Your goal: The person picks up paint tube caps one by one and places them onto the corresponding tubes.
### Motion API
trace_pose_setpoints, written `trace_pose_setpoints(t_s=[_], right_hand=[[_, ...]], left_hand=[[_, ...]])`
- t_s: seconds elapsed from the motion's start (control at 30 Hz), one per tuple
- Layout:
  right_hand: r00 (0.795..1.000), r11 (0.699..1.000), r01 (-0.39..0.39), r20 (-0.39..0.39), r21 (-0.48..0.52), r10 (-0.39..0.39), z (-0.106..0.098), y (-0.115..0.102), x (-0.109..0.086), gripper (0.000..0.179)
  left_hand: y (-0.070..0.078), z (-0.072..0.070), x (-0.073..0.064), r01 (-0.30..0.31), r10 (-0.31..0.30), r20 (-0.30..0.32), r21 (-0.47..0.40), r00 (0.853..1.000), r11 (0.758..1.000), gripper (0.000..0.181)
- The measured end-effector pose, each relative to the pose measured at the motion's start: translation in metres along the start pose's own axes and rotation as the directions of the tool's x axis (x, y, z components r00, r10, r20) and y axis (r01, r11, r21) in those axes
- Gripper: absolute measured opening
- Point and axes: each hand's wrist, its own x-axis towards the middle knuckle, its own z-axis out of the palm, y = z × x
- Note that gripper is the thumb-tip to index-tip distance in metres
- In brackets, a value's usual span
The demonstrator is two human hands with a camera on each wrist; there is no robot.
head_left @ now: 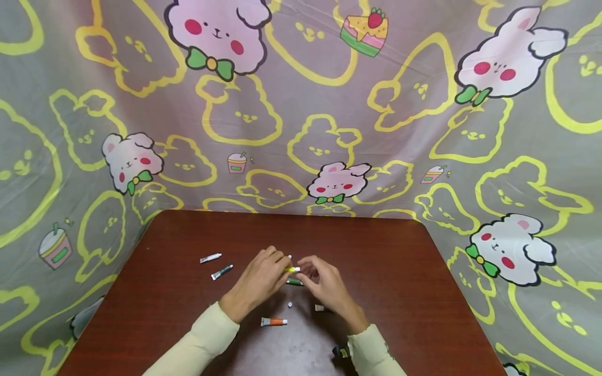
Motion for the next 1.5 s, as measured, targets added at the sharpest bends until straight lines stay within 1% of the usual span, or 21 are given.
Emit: trace_pose_setpoints(t_s=[0.13,0.3,0.47,0.53,0.63,0.7,0.8,0.97,1.1,1.27,1.37,1.5], right_hand=[[1.0,0.999,0.022,-0.003,-0.029,-0.022,0.0002,0.0009,-0.0001,0.012],[1.0,0.999,0.016,-0.015,-0.049,-0.017,0.0017,0.0025,-0.0008,0.002],[1.0,0.997,-0.007,-0.021,-0.078,0.006,0.0016,0.0033,-0.001,0.01],[1.0,0.998,-0.014,-0.018,-0.058,0.013,0.0003,0.0032,-0.0005,0.01],[1.0,1.0,0.002,-0.008,-0.018,-0.003,-0.0023,0.0028,0.0003,0.02],[1.0,1.0,0.02,0.004,0.001,-0.02,-0.0037,0.0023,0.0009,0.023],[0.999,0.999,0.032,0.017,0.0,-0.032,-0.0047,0.0015,0.0017,0.017],[1.0,1.0,-0.002,0.018,-0.005,0.002,-0.0037,0.0019,0.0019,0.007],[1.0,1.0,-0.025,0.018,-0.013,0.025,-0.0019,0.0033,0.0012,0.012],[0.999,0.999,-0.035,0.025,0.007,0.035,-0.002,0.002,0.0001,0.012],[0.999,1.0,-0.021,0.032,0.008,0.021,-0.0028,0.0007,-0.0002,0.014],[0.999,1.0,0.007,0.033,-0.006,-0.006,-0.0036,0.0001,0.0002,0.007]], left_hand=[[0.0003,-0.0009,0.0007,-0.01,0.01,0.011,0.0,1.0,1.0,0.022],[0.0019,-0.0028,0.0015,-0.01,0.01,0.014,-0.001,1.0,1.0,0.021],[0.0025,-0.0028,0.0022,-0.014,0.014,0.002,-0.006,1.0,1.0,0.021],[0.0021,-0.0027,0.0025,-0.011,0.011,-0.002,-0.005,1.0,1.0,0.021],[0.0009,-0.0032,0.0028,-0.004,0.004,-0.005,-0.002,1.0,1.0,0.023],[0.0002,-0.0037,0.0028,0.001,-0.001,0.001,0.002,1.0,1.0,0.023],[0.0002,-0.005,0.0033,-0.001,0.001,0.018,0.005,1.0,1.0,0.022],[0.0017,-0.0067,0.0051,-0.006,0.006,0.021,0.004,1.0,1.0,0.02],[0.0022,-0.0065,0.0057,-0.007,0.007,0.011,-0.003,1.0,1.0,0.018],[0.0022,-0.006,0.0045,-0.014,0.014,0.014,0.0,1.0,1.0,0.019],[0.0027,-0.0071,0.0043,-0.018,0.018,0.031,0.013,0.999,1.0,0.02],[0.0032,-0.0069,0.0051,-0.027,0.026,0.035,0.021,0.999,0.999,0.02]])
